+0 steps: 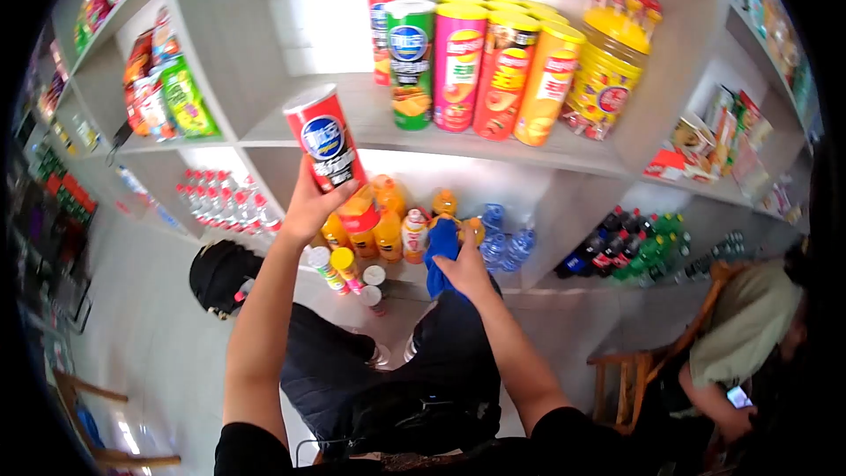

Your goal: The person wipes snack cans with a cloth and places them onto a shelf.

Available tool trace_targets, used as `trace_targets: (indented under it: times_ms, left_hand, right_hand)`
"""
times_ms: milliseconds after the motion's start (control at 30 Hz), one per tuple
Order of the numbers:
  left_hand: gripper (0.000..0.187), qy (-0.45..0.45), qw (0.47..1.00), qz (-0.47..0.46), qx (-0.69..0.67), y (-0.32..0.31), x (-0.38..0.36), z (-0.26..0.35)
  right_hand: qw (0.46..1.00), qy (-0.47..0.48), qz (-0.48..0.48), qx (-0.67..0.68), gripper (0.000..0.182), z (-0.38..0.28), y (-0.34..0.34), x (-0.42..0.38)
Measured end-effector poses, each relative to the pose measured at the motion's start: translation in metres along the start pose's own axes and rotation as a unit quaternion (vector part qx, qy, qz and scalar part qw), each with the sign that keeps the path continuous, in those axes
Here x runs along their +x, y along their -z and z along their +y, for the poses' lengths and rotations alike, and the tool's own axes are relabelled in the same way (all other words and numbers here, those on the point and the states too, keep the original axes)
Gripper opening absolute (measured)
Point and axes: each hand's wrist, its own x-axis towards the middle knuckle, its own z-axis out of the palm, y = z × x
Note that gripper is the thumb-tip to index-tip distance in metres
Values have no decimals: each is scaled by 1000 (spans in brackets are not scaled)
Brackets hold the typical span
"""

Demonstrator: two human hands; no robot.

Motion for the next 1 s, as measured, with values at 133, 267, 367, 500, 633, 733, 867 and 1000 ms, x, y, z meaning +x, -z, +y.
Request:
trace_targets:
  times_ms: [133,267,367,500,633,733,867,1000]
  left_hand:
    - [67,20,998,-45,-45,-23,-8,-24]
    - [71,40,991,-114,-51,-56,-16,-43]
    - [74,62,983,-154,-81,-80,-25,-45]
    - [73,64,978,-189,-67,-98,-35,-45]
    - [76,55,974,-209,-71,-97,-47,-42]
    - [78,63,974,-208,-60,-92,-54,-43]
    - [77,82,974,-202,-55,-86,-59,-45]
    - [77,79,976,-191,-74,-85,-61,-57]
  right_hand:
    - [989,53,117,80,67,1,71,17]
    - [935,209,286,17,62,-27,155,37]
    - [909,221,347,-65,57,-71,202,47]
    - [854,195,300,-377,62,-77,239,80]
    - [877,75,136,-455,81,-58,248,91]
    - [892,133,136,-411,78,-53,251,83]
    - [899,234,180,-323,67,-56,246,70]
    - [875,290,214,-324,51,-58,244,60]
